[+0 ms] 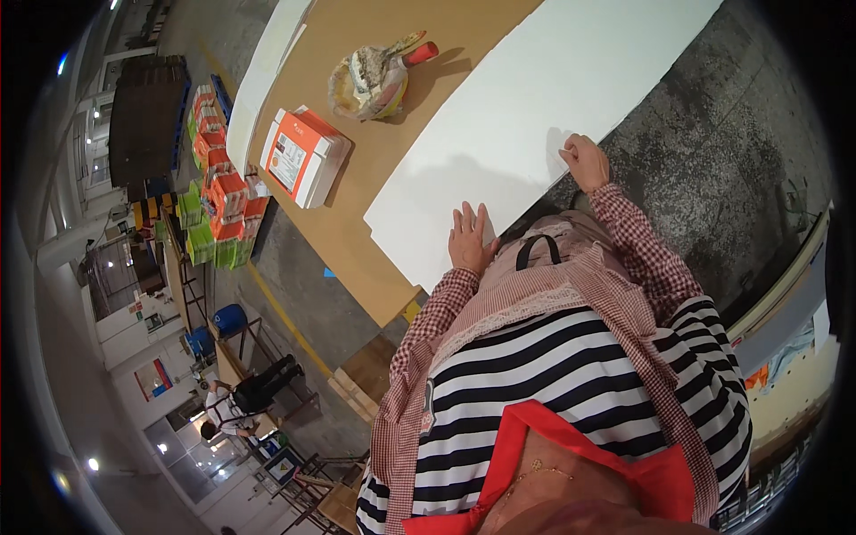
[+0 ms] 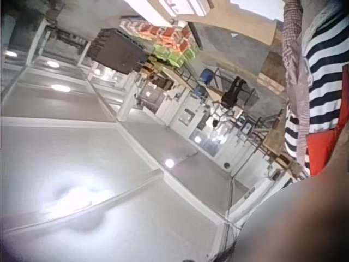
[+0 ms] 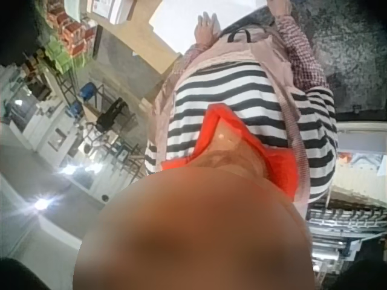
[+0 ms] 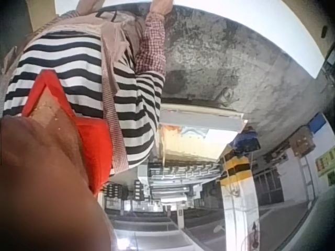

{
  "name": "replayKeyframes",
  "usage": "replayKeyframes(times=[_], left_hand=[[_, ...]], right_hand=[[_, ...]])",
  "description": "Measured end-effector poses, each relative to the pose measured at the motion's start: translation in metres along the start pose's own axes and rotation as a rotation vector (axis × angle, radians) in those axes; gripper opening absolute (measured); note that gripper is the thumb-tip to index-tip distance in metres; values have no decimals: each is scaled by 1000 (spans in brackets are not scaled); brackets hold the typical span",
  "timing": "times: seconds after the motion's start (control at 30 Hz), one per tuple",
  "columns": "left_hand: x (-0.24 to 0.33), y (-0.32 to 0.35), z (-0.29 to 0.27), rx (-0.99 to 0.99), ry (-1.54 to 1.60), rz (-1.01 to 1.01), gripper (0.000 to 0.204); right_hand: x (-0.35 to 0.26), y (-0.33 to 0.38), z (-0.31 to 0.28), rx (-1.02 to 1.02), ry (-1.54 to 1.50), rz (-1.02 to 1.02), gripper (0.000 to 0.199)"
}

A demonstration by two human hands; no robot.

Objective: Applying glue or adhesive to white paper strips using a brush in a warehouse setting.

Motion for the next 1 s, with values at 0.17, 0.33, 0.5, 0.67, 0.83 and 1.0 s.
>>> replayKeyframes(times=[0.17, 0.33, 0.5, 0.67, 0.83, 1.0], left_hand=[[2, -4, 0, 0, -5, 18, 86], [0, -3, 1, -3, 0, 4, 86], [-2, -5, 5, 4, -17, 10, 86], [-2, -4, 5, -6, -27, 10, 87], [-7, -1, 8, -7, -41, -3, 88], [0, -4, 5, -9, -25, 24, 87]], right_hand=[[14, 7, 7, -214, -160, 124, 21], [16, -3, 7, -317, -313, 219, 23], [14, 3, 12, -291, -117, 146, 24], [19, 5, 14, -327, -256, 175, 25], [-10, 3, 8, -383, -521, 288, 24], [4, -10, 26, -474, -558, 261, 31]])
Point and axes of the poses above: each hand's wrist, its own y-axis away from the middle knuckle, its own z-axis out of the palm, x = y × z, the point moved 1 cm from there along -y, towards the middle knuckle, and after that the axes turned 5 degrees about -x, right-handed, at the moved point
